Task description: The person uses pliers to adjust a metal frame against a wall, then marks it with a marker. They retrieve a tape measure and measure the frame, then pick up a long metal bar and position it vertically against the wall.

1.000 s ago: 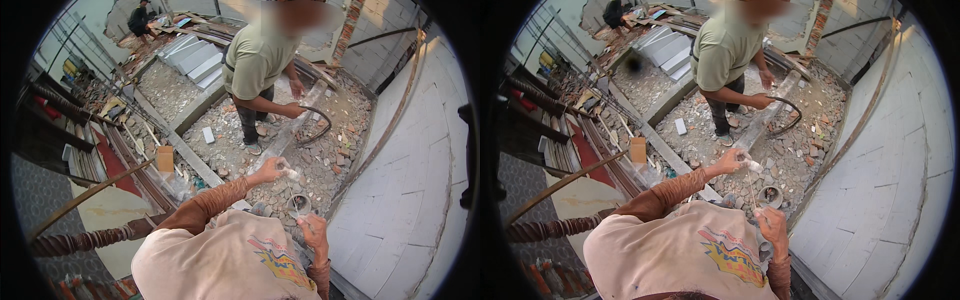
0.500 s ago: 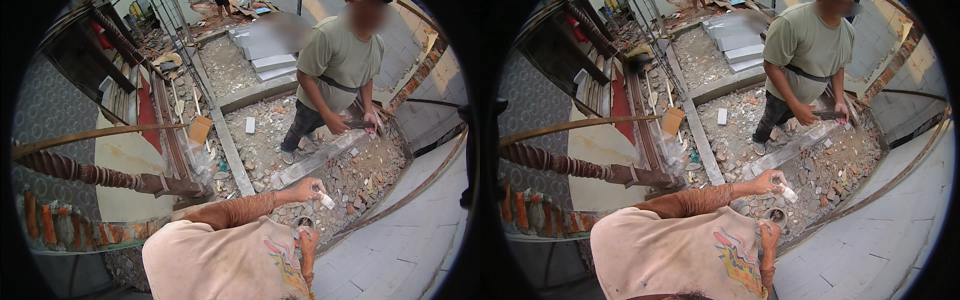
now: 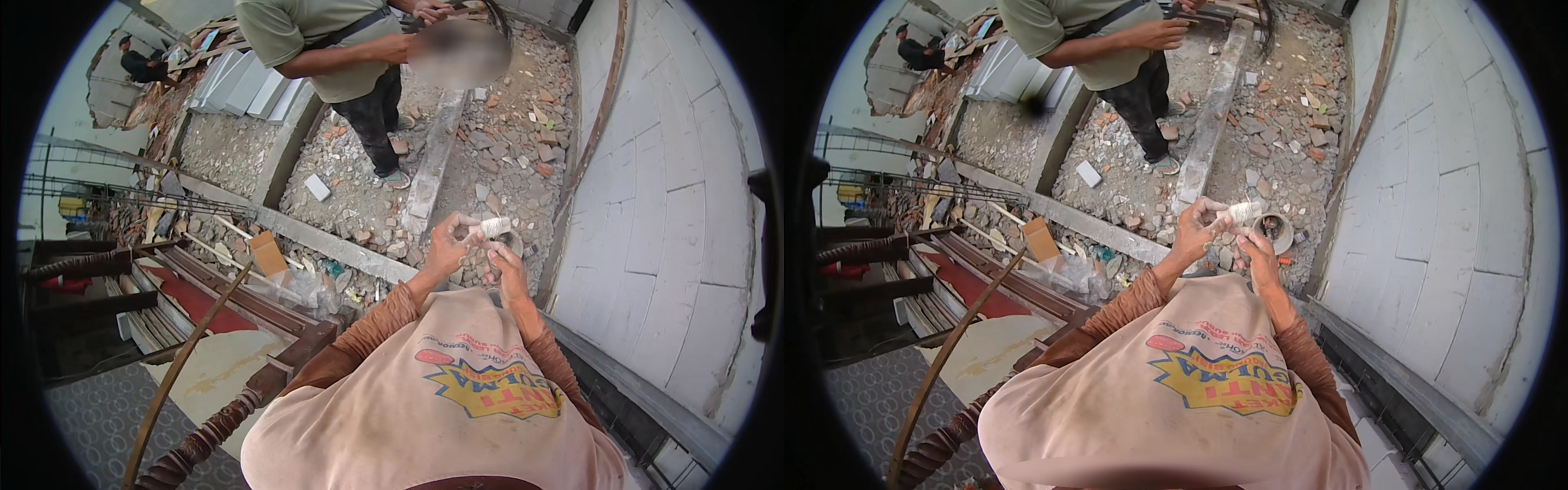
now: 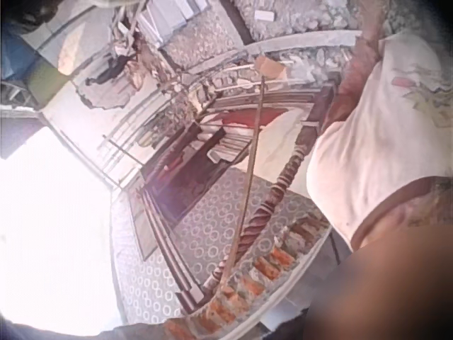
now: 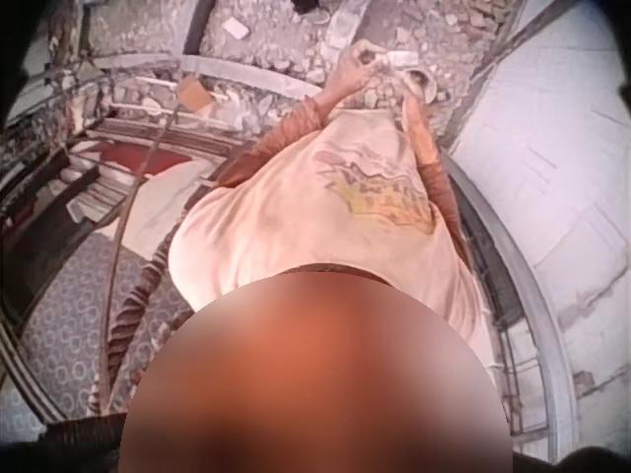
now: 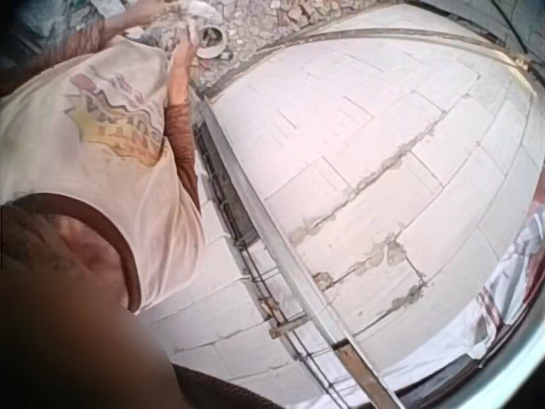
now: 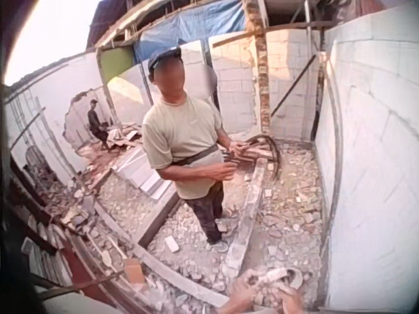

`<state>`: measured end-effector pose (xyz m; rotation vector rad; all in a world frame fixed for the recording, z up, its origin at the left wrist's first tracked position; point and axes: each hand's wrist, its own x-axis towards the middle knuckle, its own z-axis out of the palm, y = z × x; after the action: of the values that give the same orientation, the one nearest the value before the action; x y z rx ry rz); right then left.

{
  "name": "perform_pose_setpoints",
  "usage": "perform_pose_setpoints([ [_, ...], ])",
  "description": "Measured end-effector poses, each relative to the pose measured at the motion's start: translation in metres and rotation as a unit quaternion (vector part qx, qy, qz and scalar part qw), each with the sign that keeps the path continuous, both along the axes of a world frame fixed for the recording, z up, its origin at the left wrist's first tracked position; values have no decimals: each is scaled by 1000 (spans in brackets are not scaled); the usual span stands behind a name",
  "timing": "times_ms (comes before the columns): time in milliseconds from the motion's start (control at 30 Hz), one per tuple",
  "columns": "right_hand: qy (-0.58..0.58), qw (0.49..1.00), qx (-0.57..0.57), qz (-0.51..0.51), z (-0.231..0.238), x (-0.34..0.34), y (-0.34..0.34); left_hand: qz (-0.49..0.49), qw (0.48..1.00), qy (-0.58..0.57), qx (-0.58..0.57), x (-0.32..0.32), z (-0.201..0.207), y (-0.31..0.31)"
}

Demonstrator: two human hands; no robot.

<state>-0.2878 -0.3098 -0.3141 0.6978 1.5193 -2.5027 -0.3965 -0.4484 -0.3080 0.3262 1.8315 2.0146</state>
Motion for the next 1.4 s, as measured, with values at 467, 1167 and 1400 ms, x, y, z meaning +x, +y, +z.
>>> perform_pose_setpoints([
  [467,-216,949,-113,-202,-83,65,17,-320,863,319,-226,69,-55,19],
  [1167,-480,855,-64,-187,-694,70,154,-268,720,9,-640,185,-236,-54],
  [1400,-308,930,1,-198,-715,98,130,-275,727,52,-627,192,-245,-39],
])
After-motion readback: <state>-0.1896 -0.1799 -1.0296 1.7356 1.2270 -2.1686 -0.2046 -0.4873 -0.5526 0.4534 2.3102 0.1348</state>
